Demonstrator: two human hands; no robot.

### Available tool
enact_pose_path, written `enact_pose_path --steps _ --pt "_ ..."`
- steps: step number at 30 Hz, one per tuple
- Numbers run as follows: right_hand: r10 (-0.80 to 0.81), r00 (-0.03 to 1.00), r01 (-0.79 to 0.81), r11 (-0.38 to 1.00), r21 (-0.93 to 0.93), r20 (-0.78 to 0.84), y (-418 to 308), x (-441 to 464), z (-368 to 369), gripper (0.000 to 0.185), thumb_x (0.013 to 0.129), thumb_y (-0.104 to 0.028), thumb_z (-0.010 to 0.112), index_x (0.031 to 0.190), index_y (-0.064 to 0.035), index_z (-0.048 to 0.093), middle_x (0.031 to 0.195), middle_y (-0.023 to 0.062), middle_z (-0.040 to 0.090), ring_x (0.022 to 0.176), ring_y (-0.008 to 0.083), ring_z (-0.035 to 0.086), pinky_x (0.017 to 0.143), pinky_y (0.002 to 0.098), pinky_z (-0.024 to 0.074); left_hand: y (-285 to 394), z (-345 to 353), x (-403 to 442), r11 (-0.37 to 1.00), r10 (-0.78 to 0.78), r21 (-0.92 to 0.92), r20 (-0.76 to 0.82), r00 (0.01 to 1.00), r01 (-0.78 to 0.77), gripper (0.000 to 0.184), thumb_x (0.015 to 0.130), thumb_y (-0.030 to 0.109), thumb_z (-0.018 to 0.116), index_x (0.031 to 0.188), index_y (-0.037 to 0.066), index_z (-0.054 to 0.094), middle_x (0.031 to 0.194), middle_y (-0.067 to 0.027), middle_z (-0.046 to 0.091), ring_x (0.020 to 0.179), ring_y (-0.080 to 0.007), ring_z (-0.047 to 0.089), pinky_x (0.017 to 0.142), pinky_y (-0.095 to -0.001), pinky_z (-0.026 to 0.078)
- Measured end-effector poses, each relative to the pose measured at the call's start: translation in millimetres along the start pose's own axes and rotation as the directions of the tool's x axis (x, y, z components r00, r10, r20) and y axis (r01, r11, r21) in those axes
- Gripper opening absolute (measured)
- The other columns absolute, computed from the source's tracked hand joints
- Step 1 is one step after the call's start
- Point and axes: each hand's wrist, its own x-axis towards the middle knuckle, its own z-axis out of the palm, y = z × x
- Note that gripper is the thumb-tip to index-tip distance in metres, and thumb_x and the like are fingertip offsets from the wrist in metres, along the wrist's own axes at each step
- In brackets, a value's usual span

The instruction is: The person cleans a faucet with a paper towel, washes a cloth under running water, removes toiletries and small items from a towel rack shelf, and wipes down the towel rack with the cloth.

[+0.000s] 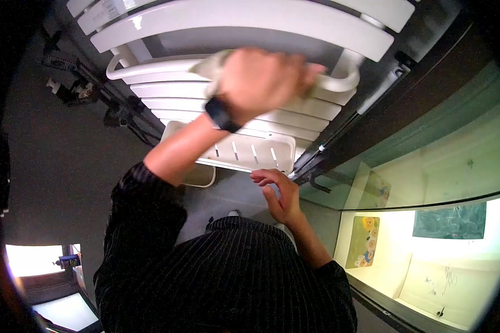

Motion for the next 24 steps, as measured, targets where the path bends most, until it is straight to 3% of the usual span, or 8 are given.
enact_pose_path --steps 2,6,8,13,16,18,21,24 --pt "-0.010 0.999 0.010 1.000 -0.006 -0.046 -3 -5 -12 0.041 0.104 -0.034 0.050 0.120 0.0011 0.062 0.110 0.0180 0.069 0.096 0.0258 0.069 0.082 0.0354 0.0549 44 15 26 0.985 -0.089 -0.142 0.078 0.993 0.100 0.049 0.097 0.044 0.059 0.060 0.011 0.057 0.046 -0.0041 0.054 0.035 -0.0217 0.051 0.036 -0.0360 0.040" --pt "-0.002 1.000 0.002 1.000 -0.017 -0.016 -9 -12 -33 0.041 0.105 -0.034 0.049 0.120 0.0017 0.062 0.111 0.0183 0.069 0.097 0.0261 0.069 0.081 0.0357 0.0550 84 48 46 0.972 -0.233 -0.040 -0.018 0.972 0.232 0.051 0.096 0.045 0.058 0.061 0.008 0.057 0.050 -0.0075 0.058 0.039 -0.0226 0.055 0.041 -0.0354 0.044" --pt "-0.006 0.999 0.006 1.000 0.002 -0.038 -7 -12 -38 0.040 0.105 -0.033 0.048 0.119 0.0018 0.062 0.111 0.0185 0.069 0.098 0.0262 0.069 0.081 0.0362 0.0551 77 43 43 0.973 -0.193 -0.121 0.035 0.981 0.196 0.051 0.095 0.047 0.058 0.066 0.006 0.058 0.051 -0.0070 0.058 0.043 -0.0233 0.057 0.045 -0.0343 0.046" --pt "-0.014 1.000 0.013 0.999 0.038 0.021 -6 0 -31 0.042 0.105 -0.032 0.048 0.120 0.0051 0.060 0.111 0.0198 0.068 0.096 0.0264 0.068 0.082 0.0365 0.0546 47 23 27 0.998 0.065 -0.014 0.088 0.994 -0.064 0.052 0.096 0.054 0.053 0.078 0.006 0.059 0.061 -0.0061 0.059 0.057 -0.0239 0.063 0.054 -0.0344 0.050" --pt "-0.023 0.998 0.021 0.999 0.043 0.054 -7 10 -20 0.044 0.104 -0.031 0.047 0.122 0.0082 0.058 0.110 0.0213 0.067 0.096 0.0268 0.067 0.083 0.0364 0.0539 27 15 18 0.994 0.092 -0.068 0.070 0.993 -0.087 0.052 0.096 0.056 0.051 0.080 0.007 0.059 0.062 -0.0054 0.059 0.058 -0.0245 0.063 0.056 -0.0352 0.051" --pt "-0.035 0.998 0.033 0.999 0.038 0.059 -6 15 -11 0.045 0.104 -0.031 0.046 0.122 0.0082 0.057 0.110 0.0215 0.067 0.095 0.0270 0.067 0.083 0.0365 0.0539 6 7 5 0.993 0.088 -0.081 0.050 0.995 -0.083 0.052 0.097 0.058 0.048 0.080 0.009 0.058 0.063 -0.0040 0.057 0.056 -0.0221 0.062 0.055 -0.0335 0.050" --pt "-0.048 0.997 0.046 0.998 0.033 0.053 -3 24 2 0.044 0.105 -0.030 0.045 0.122 0.0082 0.057 0.109 0.0215 0.067 0.095 0.0270 0.067 0.083 0.0366 0.0540 -27 -10 -13 0.989 0.126 0.059 0.111 0.986 -0.134 0.052 0.097 0.059 0.047 0.077 0.011 0.056 0.062 -0.0021 0.053 0.054 -0.0189 0.059 0.054 -0.0308 0.049" --pt "-0.024 0.999 0.024 1.000 0.016 0.029 1 34 16 0.040 0.105 -0.032 0.048 0.120 0.0027 0.061 0.109 0.0194 0.069 0.093 0.0268 0.069 0.080 0.0365 0.0552 -60 -20 -29 0.974 0.195 0.108 0.031 0.980 -0.197 0.054 0.098 0.062 0.044 0.075 0.014 0.053 0.060 0.0000 0.049 0.048 -0.0147 0.052 0.048 -0.0298 0.045"
